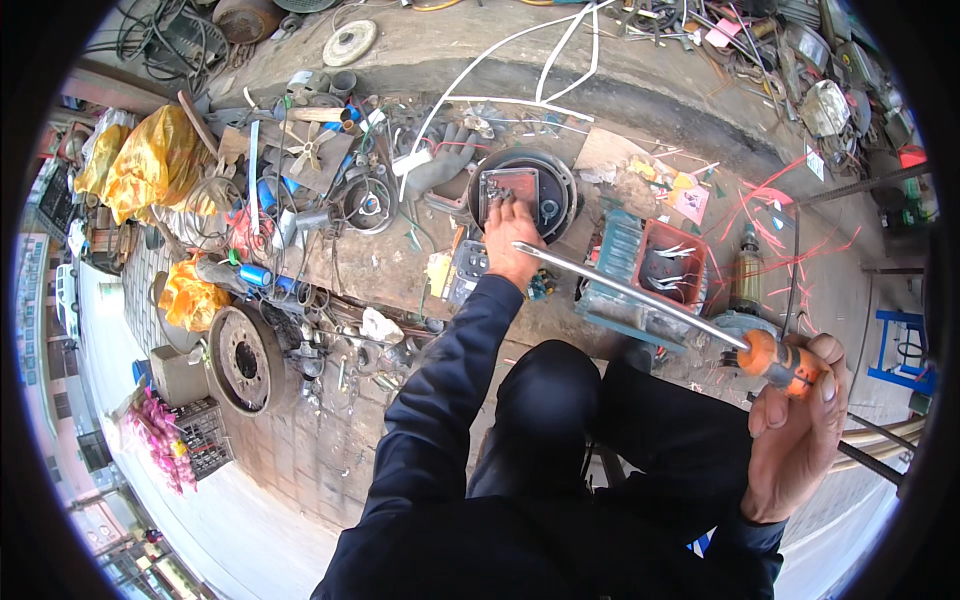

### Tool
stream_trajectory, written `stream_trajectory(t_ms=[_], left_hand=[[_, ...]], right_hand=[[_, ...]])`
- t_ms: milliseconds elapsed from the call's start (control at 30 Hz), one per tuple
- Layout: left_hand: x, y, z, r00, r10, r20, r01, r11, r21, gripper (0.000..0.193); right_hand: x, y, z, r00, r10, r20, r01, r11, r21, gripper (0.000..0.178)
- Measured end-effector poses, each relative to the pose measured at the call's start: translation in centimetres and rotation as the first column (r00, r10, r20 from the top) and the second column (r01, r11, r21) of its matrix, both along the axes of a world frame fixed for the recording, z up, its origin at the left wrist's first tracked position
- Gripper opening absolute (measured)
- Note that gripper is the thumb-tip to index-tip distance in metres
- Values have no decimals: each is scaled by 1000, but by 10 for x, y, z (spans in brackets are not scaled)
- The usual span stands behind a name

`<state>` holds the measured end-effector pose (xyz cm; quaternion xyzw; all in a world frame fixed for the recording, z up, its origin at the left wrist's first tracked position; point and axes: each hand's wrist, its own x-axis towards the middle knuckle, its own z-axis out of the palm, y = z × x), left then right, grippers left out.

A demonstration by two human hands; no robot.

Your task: The person sits at a cluttered workbench and uses a screwdriver to adjust and tighten screws on a small electrical component with red wires. The person repeatedly picks up and places the screwdriver while manipulating the component and wires.

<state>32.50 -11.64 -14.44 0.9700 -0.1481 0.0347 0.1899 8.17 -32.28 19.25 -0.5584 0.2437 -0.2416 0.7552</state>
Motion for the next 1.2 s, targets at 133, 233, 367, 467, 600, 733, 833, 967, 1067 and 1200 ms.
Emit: stream_trajectory(t_ms=[133,233,367,467,600,733,833,967,1067,1200], left_hand=[[-6,-5,-9,993,-121,5,121,991,-64,52],[-12,-1,-4,988,-156,12,156,968,-198,50],[-15,16,11,993,-55,108,89,935,-344,23],[6,39,18,977,79,196,-20,958,-285,6],[32,61,17,991,133,8,-128,966,-223,7],[41,57,16,993,117,-25,-119,988,-93,12],[37,48,16,994,83,-70,-82,996,26,13],[28,47,17,999,50,-21,-50,999,-6,14],[32,47,19,995,87,-47,-87,996,0,22],[45,40,19,986,83,-144,-68,992,102,33]], right_hand=[[-1,1,-1,1000,-6,12,6,1000,-5,50],[-1,1,-2,1000,-8,25,8,1000,-4,49],[-1,0,-3,999,-17,43,17,1000,-6,50],[-1,1,-3,999,-17,47,18,1000,-15,50],[0,2,-2,999,-24,35,25,1000,-11,50],[0,1,-2,999,-15,35,15,1000,-6,49],[0,0,-2,999,-16,33,16,1000,6,49],[0,0,-2,999,-23,35,22,1000,20,50],[-1,0,-2,999,-33,30,32,999,13,50],[-1,-1,-2,999,-24,26,24,1000,16,52]])
